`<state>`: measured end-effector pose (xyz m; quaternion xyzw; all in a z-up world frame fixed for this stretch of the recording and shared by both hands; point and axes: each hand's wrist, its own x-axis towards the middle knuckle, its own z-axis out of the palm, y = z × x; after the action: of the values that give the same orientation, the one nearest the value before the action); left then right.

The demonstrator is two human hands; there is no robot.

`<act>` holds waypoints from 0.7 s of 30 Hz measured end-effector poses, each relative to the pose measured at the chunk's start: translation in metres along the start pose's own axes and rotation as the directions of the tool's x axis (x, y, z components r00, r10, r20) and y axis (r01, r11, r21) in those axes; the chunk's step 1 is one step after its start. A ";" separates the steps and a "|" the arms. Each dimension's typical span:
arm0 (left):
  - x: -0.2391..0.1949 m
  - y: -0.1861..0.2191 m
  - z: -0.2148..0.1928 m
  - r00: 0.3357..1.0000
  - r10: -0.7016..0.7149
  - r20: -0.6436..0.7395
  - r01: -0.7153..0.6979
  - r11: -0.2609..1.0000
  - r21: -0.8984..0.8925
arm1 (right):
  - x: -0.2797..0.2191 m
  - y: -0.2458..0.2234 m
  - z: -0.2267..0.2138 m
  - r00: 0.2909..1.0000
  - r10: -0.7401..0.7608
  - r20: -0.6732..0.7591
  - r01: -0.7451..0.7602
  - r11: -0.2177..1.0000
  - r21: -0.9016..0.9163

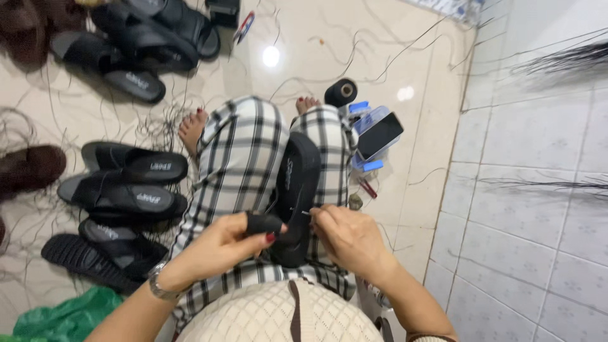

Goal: The person sits on the floor and sews a black slipper using a needle and thread. They hold the slipper on their lap and repeatedly push the needle through the material while pulling the thread to stitch it. Other slippers and a spool of thread are visible on the floor nearby.

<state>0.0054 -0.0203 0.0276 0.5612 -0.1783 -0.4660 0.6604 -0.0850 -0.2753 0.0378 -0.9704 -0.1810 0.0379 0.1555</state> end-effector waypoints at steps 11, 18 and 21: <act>0.002 -0.034 -0.008 0.995 0.043 -0.092 -0.098 0.664 -0.742 | 0.002 0.008 0.007 0.996 -0.003 -0.088 -0.002 0.998 -0.056; 0.013 -0.028 0.015 0.884 -0.041 -0.465 0.111 0.986 0.124 | 0.000 0.011 0.012 0.996 -0.029 -0.089 0.028 0.999 -0.020; 0.018 -0.028 0.019 0.873 0.067 -0.484 0.138 0.916 0.376 | -0.003 0.012 0.017 0.997 -0.036 -0.071 0.035 0.999 -0.009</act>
<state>-0.0114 -0.0437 0.0032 0.7860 -0.0869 -0.2758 0.5464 -0.0862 -0.2826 0.0181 -0.9683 -0.1927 0.0002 0.1588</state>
